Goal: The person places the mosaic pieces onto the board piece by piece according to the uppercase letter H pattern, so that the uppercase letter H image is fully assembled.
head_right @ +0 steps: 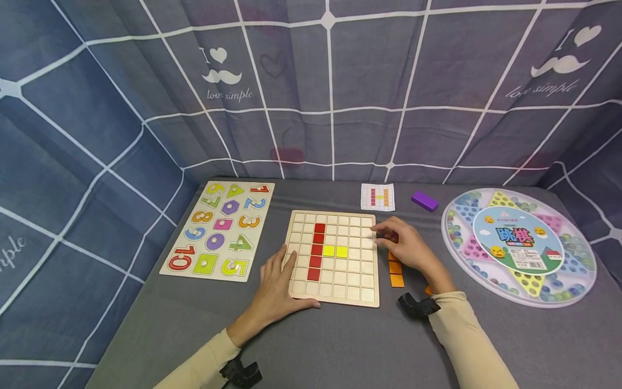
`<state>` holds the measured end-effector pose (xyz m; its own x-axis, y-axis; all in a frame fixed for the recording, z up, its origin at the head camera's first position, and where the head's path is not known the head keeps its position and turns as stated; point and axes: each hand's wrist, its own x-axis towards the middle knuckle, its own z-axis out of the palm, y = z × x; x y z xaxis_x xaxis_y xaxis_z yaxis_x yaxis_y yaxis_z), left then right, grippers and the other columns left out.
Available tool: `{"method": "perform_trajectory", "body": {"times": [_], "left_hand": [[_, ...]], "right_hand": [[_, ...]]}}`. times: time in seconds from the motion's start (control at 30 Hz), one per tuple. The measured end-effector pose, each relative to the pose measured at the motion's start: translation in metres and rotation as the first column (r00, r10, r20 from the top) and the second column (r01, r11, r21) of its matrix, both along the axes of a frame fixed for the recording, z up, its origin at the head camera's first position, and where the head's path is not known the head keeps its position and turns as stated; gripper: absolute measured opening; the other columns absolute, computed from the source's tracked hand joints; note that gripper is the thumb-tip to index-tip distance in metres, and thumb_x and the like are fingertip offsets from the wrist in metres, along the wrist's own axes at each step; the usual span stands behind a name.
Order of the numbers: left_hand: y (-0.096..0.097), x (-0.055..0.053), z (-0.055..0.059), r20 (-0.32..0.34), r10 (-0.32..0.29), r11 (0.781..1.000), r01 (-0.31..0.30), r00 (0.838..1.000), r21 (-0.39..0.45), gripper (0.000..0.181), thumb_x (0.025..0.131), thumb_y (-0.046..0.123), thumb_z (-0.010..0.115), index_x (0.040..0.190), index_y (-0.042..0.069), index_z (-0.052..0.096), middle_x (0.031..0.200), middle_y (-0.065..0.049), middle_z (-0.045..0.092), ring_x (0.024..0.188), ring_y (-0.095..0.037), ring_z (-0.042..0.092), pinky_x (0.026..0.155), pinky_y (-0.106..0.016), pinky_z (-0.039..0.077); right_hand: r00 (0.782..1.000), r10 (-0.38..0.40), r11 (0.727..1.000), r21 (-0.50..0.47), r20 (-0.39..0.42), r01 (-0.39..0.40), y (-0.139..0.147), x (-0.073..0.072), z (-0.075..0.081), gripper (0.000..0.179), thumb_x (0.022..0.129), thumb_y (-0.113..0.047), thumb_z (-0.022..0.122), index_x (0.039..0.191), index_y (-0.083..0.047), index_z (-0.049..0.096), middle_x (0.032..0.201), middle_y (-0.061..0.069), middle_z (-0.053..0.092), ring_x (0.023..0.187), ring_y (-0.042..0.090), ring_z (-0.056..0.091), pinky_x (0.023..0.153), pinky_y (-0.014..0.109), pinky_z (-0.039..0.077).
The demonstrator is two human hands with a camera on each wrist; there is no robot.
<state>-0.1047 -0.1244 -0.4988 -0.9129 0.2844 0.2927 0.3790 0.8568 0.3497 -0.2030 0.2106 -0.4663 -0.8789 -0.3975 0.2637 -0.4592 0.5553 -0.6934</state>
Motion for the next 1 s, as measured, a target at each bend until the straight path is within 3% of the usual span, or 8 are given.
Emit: {"method": "perform_trajectory", "body": {"times": [0.2, 0.4, 0.67, 1.0], "left_hand": [[0.000, 0.000, -0.001, 0.002, 0.001, 1.000, -0.001, 1.000, -0.004, 0.126, 0.054, 0.074, 0.081, 0.147, 0.000, 0.040, 0.157, -0.024, 0.026, 0.136, -0.037, 0.033, 0.101, -0.050, 0.029], [0.000, 0.000, -0.001, -0.006, -0.003, 1.000, 0.003, 1.000, -0.003, 0.126, 0.053, 0.074, 0.081, 0.147, 0.000, 0.041, 0.156, -0.024, 0.026, 0.135, -0.037, 0.034, 0.100, -0.050, 0.030], [0.000, 0.000, -0.001, -0.008, -0.007, 1.000, 0.007, 1.000, 0.011, 0.126, 0.053, 0.073, 0.082, 0.147, -0.001, 0.040, 0.156, -0.025, 0.025, 0.135, -0.038, 0.033, 0.100, -0.051, 0.029], [0.000, 0.000, 0.000, -0.012, -0.005, 1.000, 0.005, 1.000, 0.008, 0.126, 0.053, 0.073, 0.082, 0.146, -0.001, 0.041, 0.156, -0.025, 0.027, 0.135, -0.038, 0.034, 0.098, -0.051, 0.030]], "right_hand": [[0.996, -0.052, 0.997, 0.062, 0.079, 0.047, 0.026, -0.002, -0.002, 0.024, 0.090, -0.012, 0.071, 0.113, -0.008, 0.070, 0.097, 0.007, 0.063, 0.073, 0.008, 0.047, 0.063, 0.023, 0.041], [0.989, -0.054, 0.995, 0.090, 0.141, 0.041, 0.037, -0.003, -0.005, 0.024, 0.090, -0.010, 0.070, 0.114, -0.005, 0.069, 0.094, 0.008, 0.061, 0.072, 0.008, 0.046, 0.064, 0.023, 0.039], [0.993, -0.086, 0.986, 0.147, 0.085, 0.072, 0.033, -0.004, -0.010, 0.023, 0.091, -0.009, 0.069, 0.113, -0.005, 0.070, 0.094, 0.009, 0.058, 0.074, 0.009, 0.044, 0.065, 0.025, 0.038], [0.991, -0.065, 0.991, 0.121, 0.114, 0.051, 0.036, -0.006, -0.015, 0.028, 0.091, -0.008, 0.069, 0.119, -0.006, 0.068, 0.095, 0.006, 0.054, 0.079, 0.008, 0.044, 0.068, 0.023, 0.037]]}}
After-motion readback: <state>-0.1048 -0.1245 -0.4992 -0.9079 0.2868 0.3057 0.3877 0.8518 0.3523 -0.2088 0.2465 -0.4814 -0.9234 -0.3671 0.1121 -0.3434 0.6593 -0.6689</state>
